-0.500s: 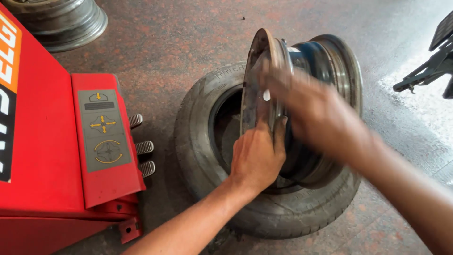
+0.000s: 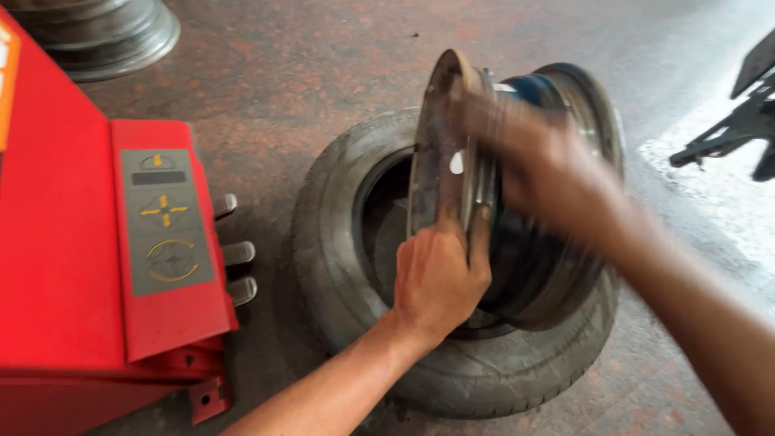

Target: The person scrubs a metal wheel rim with a small abrasive pad, rotating the rim to clean the inner barrel and outer edges. The rim is held over a tire on the floor in a workshop setting.

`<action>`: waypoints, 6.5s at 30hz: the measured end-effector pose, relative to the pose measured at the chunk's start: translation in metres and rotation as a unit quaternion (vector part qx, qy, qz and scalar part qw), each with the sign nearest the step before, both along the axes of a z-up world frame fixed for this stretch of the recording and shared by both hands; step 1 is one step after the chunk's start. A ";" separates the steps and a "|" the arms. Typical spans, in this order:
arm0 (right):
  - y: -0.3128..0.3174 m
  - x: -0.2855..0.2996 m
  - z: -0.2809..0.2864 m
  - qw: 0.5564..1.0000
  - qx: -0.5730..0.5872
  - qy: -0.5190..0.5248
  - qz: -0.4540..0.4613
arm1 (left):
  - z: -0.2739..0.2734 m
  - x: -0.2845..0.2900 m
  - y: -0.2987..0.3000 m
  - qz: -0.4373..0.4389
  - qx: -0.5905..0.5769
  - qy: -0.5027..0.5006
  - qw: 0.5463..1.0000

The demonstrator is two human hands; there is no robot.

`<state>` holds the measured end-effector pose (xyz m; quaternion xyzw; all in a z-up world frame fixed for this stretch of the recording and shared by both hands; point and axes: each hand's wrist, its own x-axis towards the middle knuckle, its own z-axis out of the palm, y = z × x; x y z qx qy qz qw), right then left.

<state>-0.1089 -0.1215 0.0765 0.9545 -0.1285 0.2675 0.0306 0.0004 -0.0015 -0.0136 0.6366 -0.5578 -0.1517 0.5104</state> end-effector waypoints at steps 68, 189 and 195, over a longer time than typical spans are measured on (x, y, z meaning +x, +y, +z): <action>-0.036 0.025 0.014 0.996 0.059 -0.061 -0.009 | -0.026 -0.021 0.051 -0.014 0.134 0.046 0.990; 0.003 -0.013 -0.001 0.970 -0.041 -0.018 -0.240 | 0.044 -0.009 0.025 -0.032 -0.086 -0.418 0.904; 0.001 -0.025 0.008 0.956 0.137 -0.150 -0.213 | 0.067 -0.010 -0.048 0.071 -0.057 -0.390 0.916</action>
